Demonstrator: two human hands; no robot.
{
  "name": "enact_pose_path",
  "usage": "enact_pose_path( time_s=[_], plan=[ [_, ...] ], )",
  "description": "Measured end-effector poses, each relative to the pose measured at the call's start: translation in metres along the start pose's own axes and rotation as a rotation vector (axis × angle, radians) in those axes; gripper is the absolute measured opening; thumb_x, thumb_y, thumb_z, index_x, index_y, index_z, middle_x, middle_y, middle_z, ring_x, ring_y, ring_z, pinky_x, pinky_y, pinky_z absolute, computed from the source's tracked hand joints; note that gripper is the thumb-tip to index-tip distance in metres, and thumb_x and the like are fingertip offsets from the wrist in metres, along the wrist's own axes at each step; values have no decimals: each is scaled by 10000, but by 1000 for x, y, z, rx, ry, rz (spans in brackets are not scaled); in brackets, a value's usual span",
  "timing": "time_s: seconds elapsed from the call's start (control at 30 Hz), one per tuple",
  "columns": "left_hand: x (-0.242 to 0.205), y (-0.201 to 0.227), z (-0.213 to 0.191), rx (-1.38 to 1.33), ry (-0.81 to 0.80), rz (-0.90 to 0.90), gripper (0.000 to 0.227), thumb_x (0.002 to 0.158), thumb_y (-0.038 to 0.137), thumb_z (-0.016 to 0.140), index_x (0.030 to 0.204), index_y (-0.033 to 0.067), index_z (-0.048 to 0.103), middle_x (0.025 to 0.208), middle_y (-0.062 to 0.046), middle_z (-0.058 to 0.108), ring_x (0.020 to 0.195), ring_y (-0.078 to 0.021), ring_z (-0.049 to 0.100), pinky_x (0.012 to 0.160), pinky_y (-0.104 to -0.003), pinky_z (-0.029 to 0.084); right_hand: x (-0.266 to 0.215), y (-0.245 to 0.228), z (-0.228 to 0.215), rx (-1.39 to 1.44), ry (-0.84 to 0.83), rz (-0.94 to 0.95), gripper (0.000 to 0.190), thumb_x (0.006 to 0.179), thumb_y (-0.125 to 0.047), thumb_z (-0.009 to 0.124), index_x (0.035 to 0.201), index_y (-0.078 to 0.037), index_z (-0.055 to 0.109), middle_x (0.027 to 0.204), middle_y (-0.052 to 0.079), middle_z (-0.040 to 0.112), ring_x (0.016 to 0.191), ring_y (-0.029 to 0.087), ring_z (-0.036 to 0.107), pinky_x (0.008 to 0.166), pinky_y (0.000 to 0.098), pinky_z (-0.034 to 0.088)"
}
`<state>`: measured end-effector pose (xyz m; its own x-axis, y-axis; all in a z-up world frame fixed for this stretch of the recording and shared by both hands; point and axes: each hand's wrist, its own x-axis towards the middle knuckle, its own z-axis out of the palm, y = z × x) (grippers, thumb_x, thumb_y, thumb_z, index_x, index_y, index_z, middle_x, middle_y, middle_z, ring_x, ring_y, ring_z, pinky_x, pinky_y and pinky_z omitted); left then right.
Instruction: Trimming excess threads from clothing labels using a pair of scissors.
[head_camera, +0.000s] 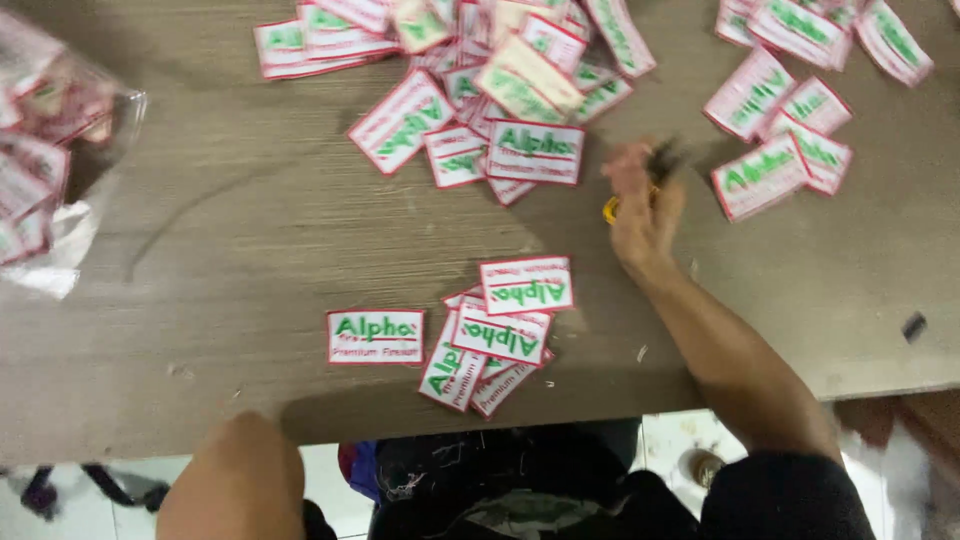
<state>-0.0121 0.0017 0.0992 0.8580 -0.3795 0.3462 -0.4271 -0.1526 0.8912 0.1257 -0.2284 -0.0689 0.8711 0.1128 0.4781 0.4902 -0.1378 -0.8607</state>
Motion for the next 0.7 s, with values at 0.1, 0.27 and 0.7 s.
enact_pose_path(
  time_s=[0.1, 0.27, 0.7],
  plan=[
    [7, -19, -1, 85, -71, 2, 701, 1001, 645, 404, 1328, 25, 436, 1328, -181, 448, 1234, -358, 450, 1065, -504, 363, 4, 2, 0, 49, 18, -45, 451, 1152, -252, 475, 743, -64, 505, 674, 81, 496, 719, 252, 573, 782, 361, 503],
    [-25, -22, -20, 312, -130, -115, 695, 950, 667, 447, 1255, 44, 481, 1214, -156, 484, 1097, -347, 489, 940, -491, 393, -6, -1, -1, 42, -28, -94, 335, 1149, -208, 567, 900, 0, 647, 866, 174, 686, 778, 209, 569, 753, 352, 476],
    [-126, -47, -53, 976, -263, -427, 809, 524, 426, 982, 1106, 87, 535, 1110, -139, 516, 806, -355, 609, 675, -469, 515, -20, -68, -10, -354, -610, -8, 85, 1059, -8, 692, 1112, -60, 734, 1019, 82, 715, 813, 182, 608, 787, 335, 464]
  ],
)
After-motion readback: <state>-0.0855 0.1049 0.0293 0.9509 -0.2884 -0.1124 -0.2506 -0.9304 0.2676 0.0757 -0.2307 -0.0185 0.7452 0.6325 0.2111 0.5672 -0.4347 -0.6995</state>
